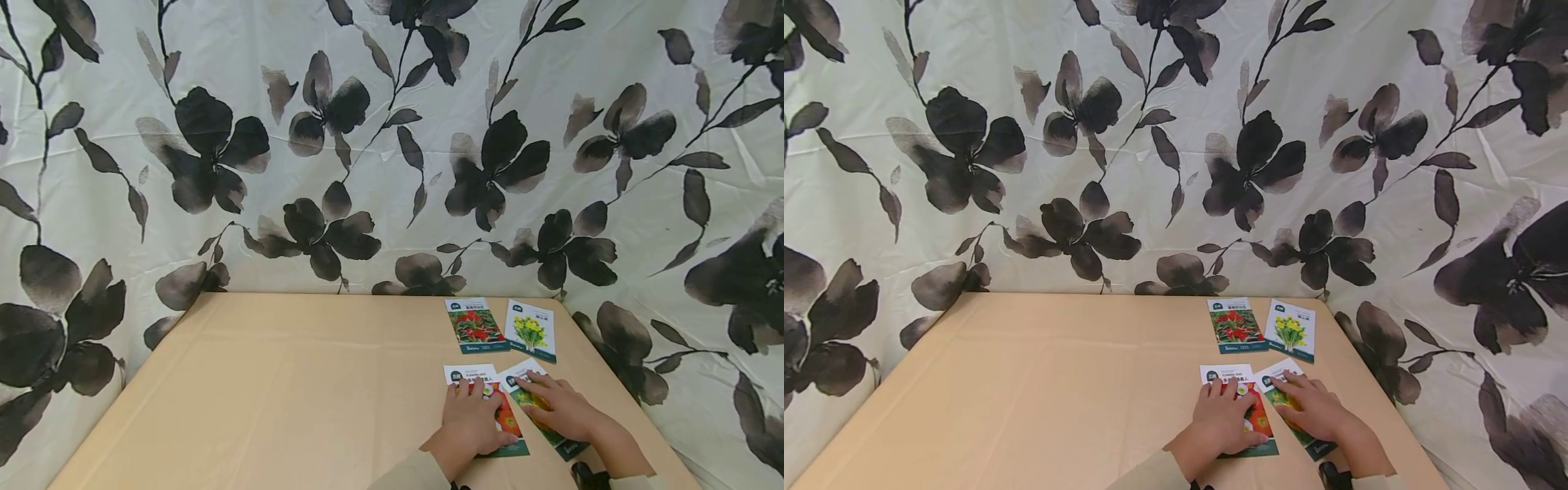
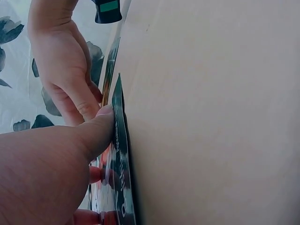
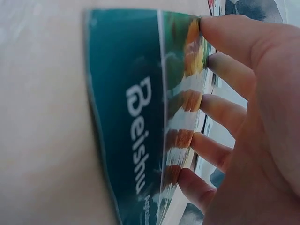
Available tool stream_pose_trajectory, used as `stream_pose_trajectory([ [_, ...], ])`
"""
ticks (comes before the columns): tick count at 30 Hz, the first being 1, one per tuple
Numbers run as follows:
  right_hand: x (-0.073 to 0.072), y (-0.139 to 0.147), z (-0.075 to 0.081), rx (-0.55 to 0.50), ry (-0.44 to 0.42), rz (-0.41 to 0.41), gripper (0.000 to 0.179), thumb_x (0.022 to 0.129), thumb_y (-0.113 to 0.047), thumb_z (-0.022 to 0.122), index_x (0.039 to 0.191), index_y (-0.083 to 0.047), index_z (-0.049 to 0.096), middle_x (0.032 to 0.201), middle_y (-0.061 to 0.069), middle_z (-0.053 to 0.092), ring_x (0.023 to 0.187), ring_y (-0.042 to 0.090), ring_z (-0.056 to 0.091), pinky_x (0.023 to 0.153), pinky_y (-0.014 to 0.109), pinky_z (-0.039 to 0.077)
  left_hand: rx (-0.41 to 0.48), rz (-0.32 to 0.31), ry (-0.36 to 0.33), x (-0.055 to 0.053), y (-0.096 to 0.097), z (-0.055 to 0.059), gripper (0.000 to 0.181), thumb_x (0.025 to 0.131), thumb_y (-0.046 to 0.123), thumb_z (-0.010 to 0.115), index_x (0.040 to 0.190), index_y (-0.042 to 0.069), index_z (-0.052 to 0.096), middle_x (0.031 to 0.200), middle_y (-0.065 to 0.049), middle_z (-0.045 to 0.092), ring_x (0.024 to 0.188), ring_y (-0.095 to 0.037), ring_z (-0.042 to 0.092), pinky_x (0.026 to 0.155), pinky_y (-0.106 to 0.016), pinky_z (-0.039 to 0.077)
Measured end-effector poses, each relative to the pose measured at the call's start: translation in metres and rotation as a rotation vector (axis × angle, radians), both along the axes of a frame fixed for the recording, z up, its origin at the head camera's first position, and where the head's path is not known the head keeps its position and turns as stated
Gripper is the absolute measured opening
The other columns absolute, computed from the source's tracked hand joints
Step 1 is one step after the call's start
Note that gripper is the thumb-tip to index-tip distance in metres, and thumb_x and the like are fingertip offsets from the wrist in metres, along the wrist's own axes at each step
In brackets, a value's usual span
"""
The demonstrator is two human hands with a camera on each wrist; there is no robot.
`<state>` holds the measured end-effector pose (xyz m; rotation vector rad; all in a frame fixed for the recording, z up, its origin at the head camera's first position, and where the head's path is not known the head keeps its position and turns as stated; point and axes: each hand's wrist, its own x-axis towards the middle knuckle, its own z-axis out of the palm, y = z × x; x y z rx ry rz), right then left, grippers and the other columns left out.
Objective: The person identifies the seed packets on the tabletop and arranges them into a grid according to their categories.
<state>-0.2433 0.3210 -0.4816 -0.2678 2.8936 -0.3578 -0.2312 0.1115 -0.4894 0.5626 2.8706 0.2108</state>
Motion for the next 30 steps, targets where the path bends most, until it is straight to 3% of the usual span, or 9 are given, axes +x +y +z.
stream_pose_trajectory([
  [4,0.0007,0.0007,-0.0003,-0.012,-0.008,0.002,0.063,0.083,-0.059,0.058,0.138,-0.03,0.048,0.148,0.013,0.037,0.129,0.045,0.032,0.091,0.073,0.03,0.008,-0.001,-0.001,-0.0003,-0.0002,-0.0001,0.072,0.064,0.082,0.052,0.13,0.054,0.042,0.148,0.01,0.035,0.136,-0.027,0.032,0.11,-0.052,0.025],
  [14,-0.0008,0.0047,0.0051,-0.078,-0.072,0.013,0.062,0.084,-0.054,0.059,0.139,-0.03,0.046,0.15,0.013,0.035,0.128,0.042,0.035,0.091,0.068,0.036,0.017,-0.003,-0.006,-0.0001,-0.0011,0.0016,0.072,0.064,0.082,0.054,0.13,0.055,0.042,0.148,0.011,0.036,0.136,-0.026,0.032,0.109,-0.052,0.026],
  [21,-0.001,0.0074,0.0061,-0.096,-0.066,0.044,0.06,0.084,-0.051,0.062,0.138,-0.03,0.048,0.15,0.013,0.035,0.126,0.04,0.036,0.091,0.064,0.04,0.021,-0.001,-0.019,0.0004,-0.0043,0.0061,0.071,0.064,0.08,0.056,0.129,0.055,0.043,0.147,0.011,0.036,0.135,-0.026,0.032,0.11,-0.051,0.026],
  [30,-0.0009,0.0072,0.0082,-0.122,-0.065,0.062,0.057,0.085,-0.048,0.062,0.137,-0.027,0.05,0.149,0.015,0.035,0.133,0.047,0.028,0.095,0.069,0.031,0.02,-0.022,-0.026,-0.0009,-0.0073,0.0043,0.071,0.065,0.08,0.055,0.13,0.055,0.042,0.148,0.01,0.035,0.136,-0.026,0.031,0.11,-0.051,0.025],
])
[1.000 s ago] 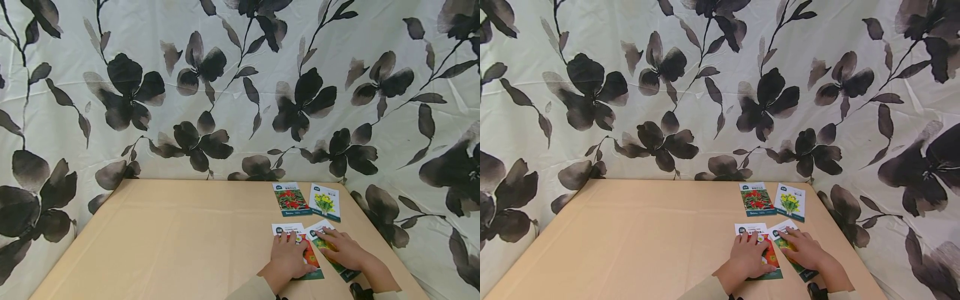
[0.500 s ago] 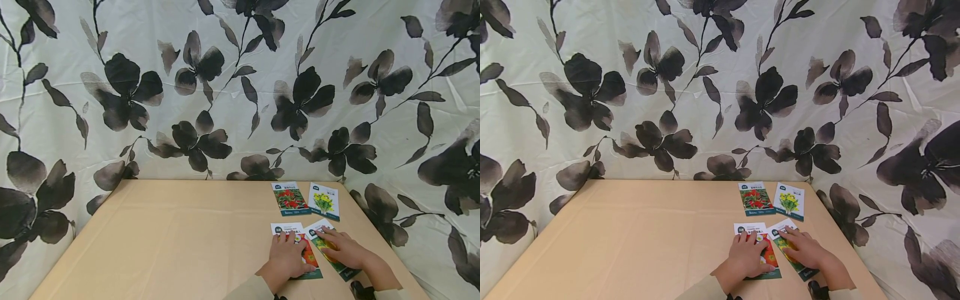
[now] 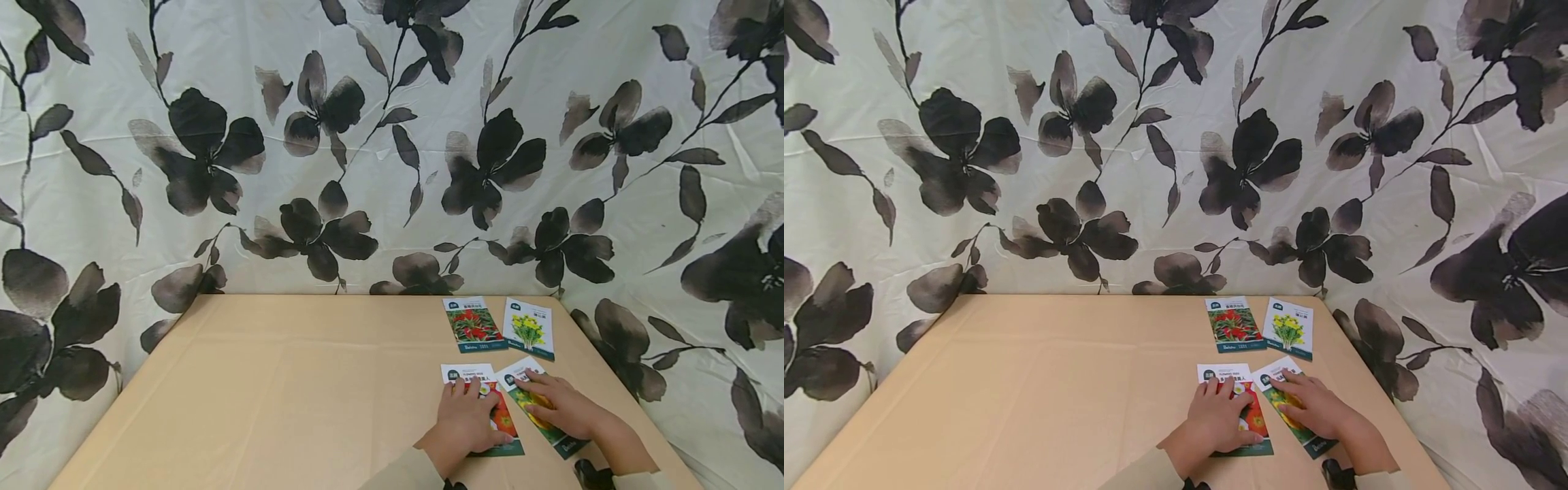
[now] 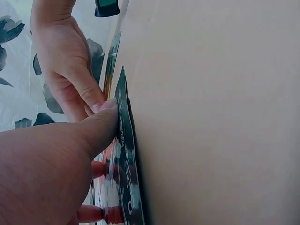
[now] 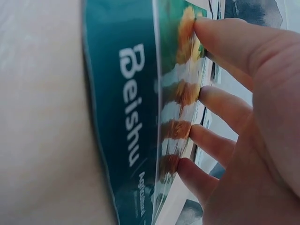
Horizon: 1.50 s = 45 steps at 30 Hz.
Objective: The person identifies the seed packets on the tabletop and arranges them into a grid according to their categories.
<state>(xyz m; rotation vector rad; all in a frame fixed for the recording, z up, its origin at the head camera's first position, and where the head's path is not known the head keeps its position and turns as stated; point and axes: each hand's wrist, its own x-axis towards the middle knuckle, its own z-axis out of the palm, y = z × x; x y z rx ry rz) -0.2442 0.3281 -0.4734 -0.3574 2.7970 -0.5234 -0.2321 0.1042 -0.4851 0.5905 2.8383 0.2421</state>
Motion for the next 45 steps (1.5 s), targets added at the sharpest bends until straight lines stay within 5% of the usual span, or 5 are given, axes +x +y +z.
stream_pose_trajectory([
  [45,0.004,-0.002,-0.005,0.034,0.048,-0.024,0.057,0.087,-0.053,0.057,0.138,-0.031,0.048,0.15,0.012,0.034,0.125,0.036,0.037,0.092,0.061,0.04,-0.008,-0.05,0.031,0.003,-0.031,0.0,0.07,0.068,0.078,0.054,0.132,0.053,0.042,0.147,0.004,0.037,0.134,-0.03,0.031,0.107,-0.053,0.027],
])
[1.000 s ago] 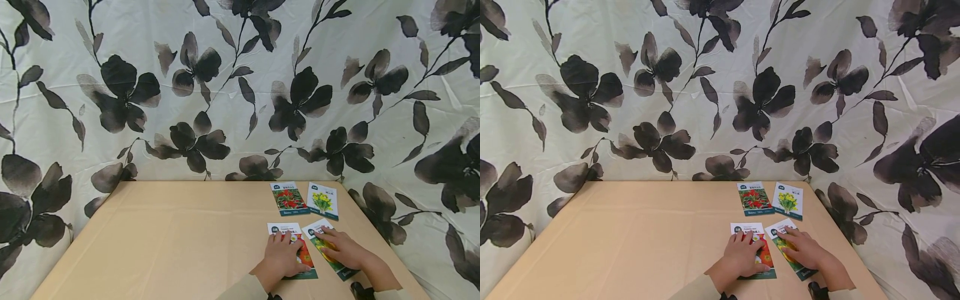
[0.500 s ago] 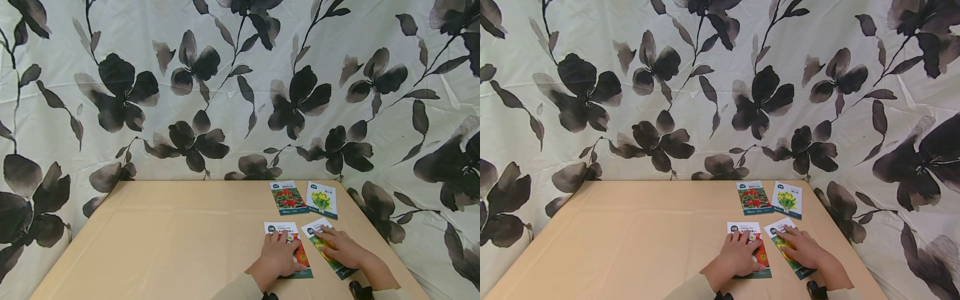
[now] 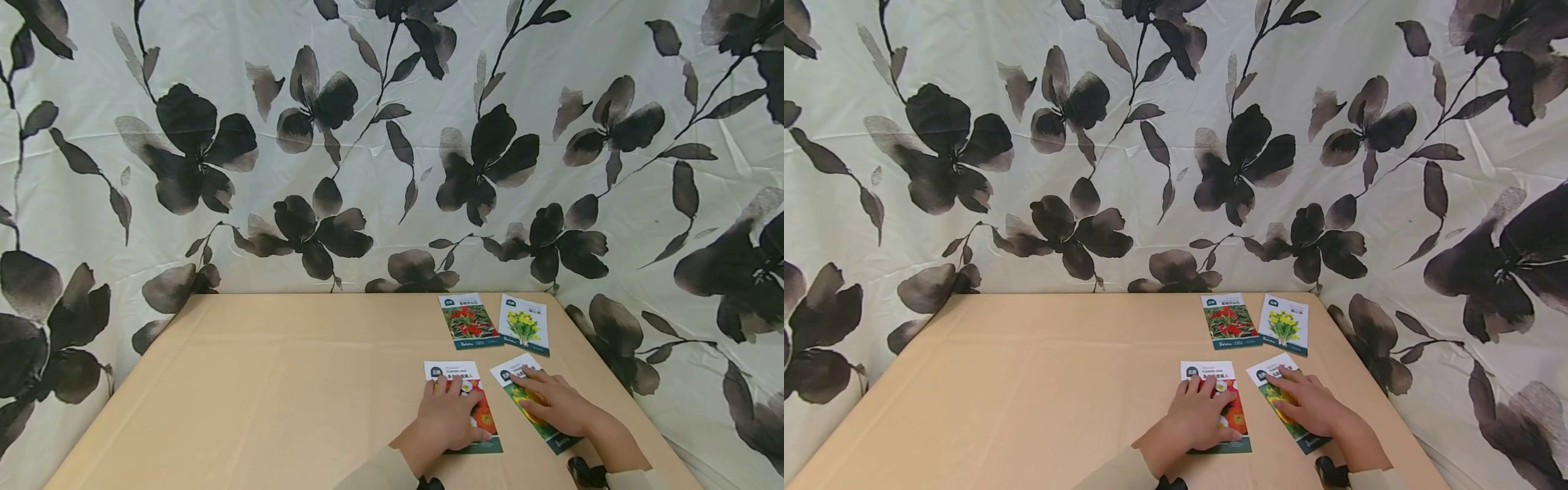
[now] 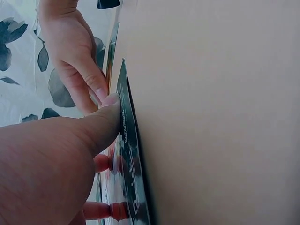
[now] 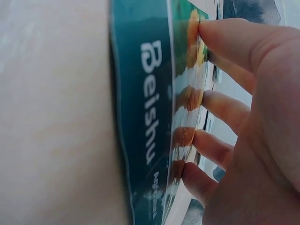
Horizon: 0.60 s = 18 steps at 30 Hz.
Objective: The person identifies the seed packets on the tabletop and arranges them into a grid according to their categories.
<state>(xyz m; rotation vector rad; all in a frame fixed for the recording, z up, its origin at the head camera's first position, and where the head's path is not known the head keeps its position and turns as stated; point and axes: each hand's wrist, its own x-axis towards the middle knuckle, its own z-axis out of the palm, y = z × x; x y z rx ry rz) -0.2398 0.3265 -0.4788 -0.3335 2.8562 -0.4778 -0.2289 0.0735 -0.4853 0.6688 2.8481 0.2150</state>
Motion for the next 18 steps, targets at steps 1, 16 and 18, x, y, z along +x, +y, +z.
stream_pose_trajectory([
  [1,0.0,0.0,0.0,-0.002,0.001,0.0,0.057,0.087,-0.053,0.057,0.138,-0.031,0.048,0.15,0.012,0.034,0.125,0.036,0.037,0.092,0.061,0.04,0.001,-0.005,0.005,0.0,-0.001,0.0,0.07,0.068,0.079,0.053,0.132,0.053,0.042,0.146,0.004,0.037,0.134,-0.03,0.031,0.107,-0.053,0.027],
  [16,-0.002,0.002,-0.004,0.002,0.011,-0.002,0.058,0.085,-0.055,0.058,0.138,-0.034,0.047,0.15,0.011,0.034,0.123,0.034,0.037,0.089,0.059,0.042,-0.005,-0.037,0.027,0.001,-0.014,-0.001,0.068,0.069,0.078,0.053,0.132,0.053,0.042,0.143,0.002,0.038,0.13,-0.03,0.032,0.107,-0.051,0.027],
  [18,-0.002,0.002,-0.004,0.002,0.008,-0.005,0.058,0.085,-0.055,0.058,0.138,-0.034,0.047,0.15,0.011,0.034,0.123,0.034,0.037,0.089,0.059,0.042,-0.015,-0.047,0.037,0.001,-0.016,-0.001,0.068,0.07,0.078,0.052,0.132,0.053,0.041,0.142,0.002,0.039,0.129,-0.03,0.032,0.107,-0.051,0.028],
])
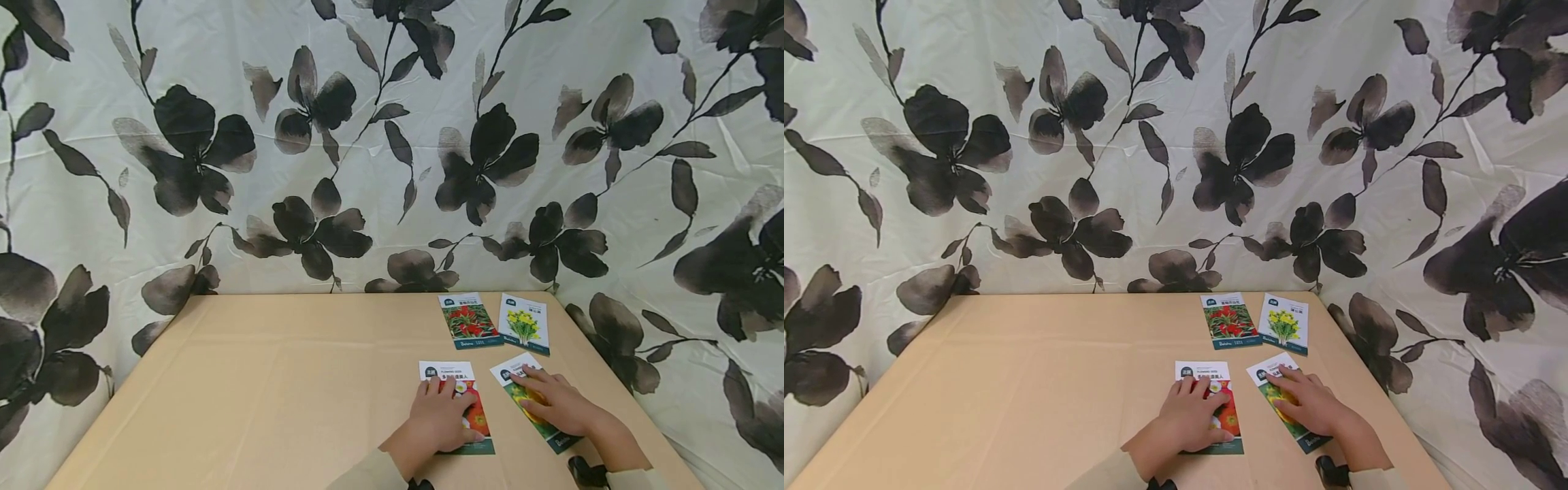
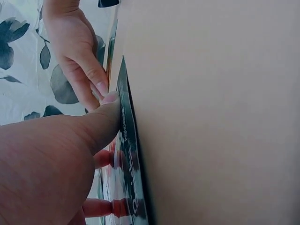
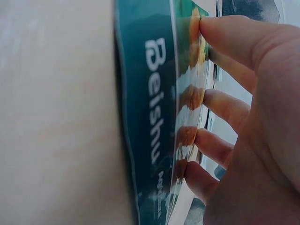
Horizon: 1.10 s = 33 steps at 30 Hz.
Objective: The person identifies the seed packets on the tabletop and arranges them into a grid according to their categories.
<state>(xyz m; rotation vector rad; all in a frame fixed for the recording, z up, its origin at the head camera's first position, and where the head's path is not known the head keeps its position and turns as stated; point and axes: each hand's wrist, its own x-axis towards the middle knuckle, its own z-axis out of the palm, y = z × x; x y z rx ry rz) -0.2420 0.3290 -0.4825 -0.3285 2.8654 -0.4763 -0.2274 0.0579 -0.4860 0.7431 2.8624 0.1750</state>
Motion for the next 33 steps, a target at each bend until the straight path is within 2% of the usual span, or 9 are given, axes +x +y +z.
stream_pose_trajectory([
  [7,0.002,-0.001,0.0,0.002,-0.002,-0.003,0.058,0.085,-0.054,0.058,0.138,-0.032,0.048,0.15,0.012,0.035,0.124,0.036,0.037,0.09,0.062,0.041,-0.013,-0.028,0.009,0.002,-0.006,0.003,0.068,0.071,0.078,0.051,0.132,0.052,0.041,0.139,0.002,0.041,0.127,-0.03,0.034,0.104,-0.05,0.03],
  [24,0.002,-0.002,0.002,-0.002,-0.007,-0.015,0.059,0.084,-0.054,0.06,0.137,-0.033,0.048,0.15,0.011,0.034,0.125,0.037,0.036,0.089,0.062,0.041,-0.028,-0.071,0.008,0.003,-0.025,0.006,0.068,0.072,0.078,0.049,0.134,0.052,0.04,0.143,0.002,0.038,0.13,-0.032,0.033,0.106,-0.051,0.03],
  [33,0.002,-0.002,0.002,-0.007,-0.01,-0.021,0.059,0.084,-0.055,0.059,0.138,-0.033,0.048,0.15,0.011,0.034,0.124,0.036,0.036,0.089,0.063,0.04,-0.035,-0.073,0.017,0.005,-0.032,0.009,0.068,0.072,0.078,0.049,0.134,0.05,0.041,0.141,0.001,0.039,0.127,-0.031,0.035,0.105,-0.051,0.031],
])
